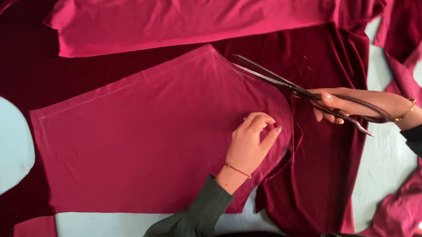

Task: The person lays out a piece of maroon fabric on a table and smooths it flat. They then use a pair of large shears to cut the fabric along a curved edge, separating a shaped piece from the main sheet.

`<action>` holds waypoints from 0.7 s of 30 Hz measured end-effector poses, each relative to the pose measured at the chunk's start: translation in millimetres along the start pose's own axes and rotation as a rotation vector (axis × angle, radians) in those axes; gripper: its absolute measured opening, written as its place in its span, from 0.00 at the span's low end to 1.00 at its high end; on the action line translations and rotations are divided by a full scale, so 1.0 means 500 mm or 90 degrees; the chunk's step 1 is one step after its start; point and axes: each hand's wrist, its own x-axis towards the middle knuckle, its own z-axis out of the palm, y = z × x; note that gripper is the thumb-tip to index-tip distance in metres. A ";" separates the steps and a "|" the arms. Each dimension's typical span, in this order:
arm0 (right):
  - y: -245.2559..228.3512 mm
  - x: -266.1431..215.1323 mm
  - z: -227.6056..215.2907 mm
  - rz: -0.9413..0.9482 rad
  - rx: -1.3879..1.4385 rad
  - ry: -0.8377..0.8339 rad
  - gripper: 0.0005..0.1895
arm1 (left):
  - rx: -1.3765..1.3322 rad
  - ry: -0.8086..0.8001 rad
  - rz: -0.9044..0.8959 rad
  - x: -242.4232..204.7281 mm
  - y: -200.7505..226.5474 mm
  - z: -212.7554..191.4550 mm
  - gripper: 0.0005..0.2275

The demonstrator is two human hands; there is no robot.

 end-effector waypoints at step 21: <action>-0.081 0.240 -0.322 0.087 -0.171 -0.123 0.40 | 0.525 0.218 0.008 0.155 -0.128 -0.091 0.19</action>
